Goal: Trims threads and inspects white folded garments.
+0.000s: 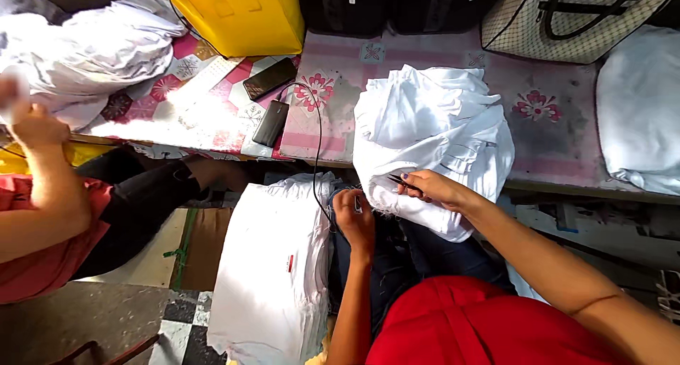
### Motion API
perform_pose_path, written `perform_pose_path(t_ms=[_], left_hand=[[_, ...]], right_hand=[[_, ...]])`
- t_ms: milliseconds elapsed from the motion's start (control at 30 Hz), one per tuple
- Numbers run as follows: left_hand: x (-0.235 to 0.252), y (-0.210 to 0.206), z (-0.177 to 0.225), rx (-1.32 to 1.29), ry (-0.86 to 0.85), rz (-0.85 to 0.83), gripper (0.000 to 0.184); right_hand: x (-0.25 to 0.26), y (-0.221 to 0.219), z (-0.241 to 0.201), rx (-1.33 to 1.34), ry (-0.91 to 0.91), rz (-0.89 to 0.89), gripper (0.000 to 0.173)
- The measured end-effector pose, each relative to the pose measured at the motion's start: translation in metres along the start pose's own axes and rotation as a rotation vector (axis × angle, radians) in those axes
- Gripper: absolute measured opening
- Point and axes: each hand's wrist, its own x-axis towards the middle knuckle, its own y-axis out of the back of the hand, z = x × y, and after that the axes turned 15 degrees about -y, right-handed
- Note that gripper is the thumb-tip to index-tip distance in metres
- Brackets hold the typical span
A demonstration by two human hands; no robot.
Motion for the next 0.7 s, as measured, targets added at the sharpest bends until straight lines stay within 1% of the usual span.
perform_pose_path(t_ms=[33,67,133,233,333,433,500,567,600,700], left_hand=[[0.004,-0.008,0.005,0.037,-0.107,0.002,0.014],[0.007,-0.018,0.008,0.057,-0.154,-0.021,0.014],[0.008,-0.037,0.003,0.097,-0.142,-0.109,0.021],[0.010,-0.054,-0.018,0.176,-0.198,-0.063,0.013],[0.012,-0.043,-0.021,0.134,-0.199,-0.076,0.012],[0.010,-0.027,-0.016,-0.025,-0.097,-0.135,0.013],[0.010,-0.021,-0.013,-0.138,0.001,-0.185,0.015],[0.008,-0.018,-0.012,-0.158,0.041,-0.199,0.015],[0.008,-0.019,-0.011,-0.109,0.018,-0.190,0.015],[0.009,-0.031,-0.014,0.059,-0.121,-0.162,0.017]], right_hand=[[0.002,-0.004,-0.003,-0.035,0.030,0.014,0.040],[0.004,-0.008,-0.007,-0.073,0.064,0.036,0.041],[0.011,-0.015,-0.014,-0.152,0.113,0.093,0.041],[0.020,-0.015,-0.020,-0.244,0.142,0.168,0.042],[0.015,-0.010,-0.017,-0.138,0.061,0.113,0.040],[0.009,-0.007,-0.010,-0.017,-0.076,0.011,0.041],[0.008,-0.006,-0.005,-0.015,-0.121,-0.013,0.042],[0.009,-0.007,-0.001,-0.026,-0.139,-0.007,0.042],[0.009,-0.007,-0.001,-0.032,-0.142,-0.001,0.043],[0.008,-0.009,-0.007,-0.035,-0.133,0.010,0.043]])
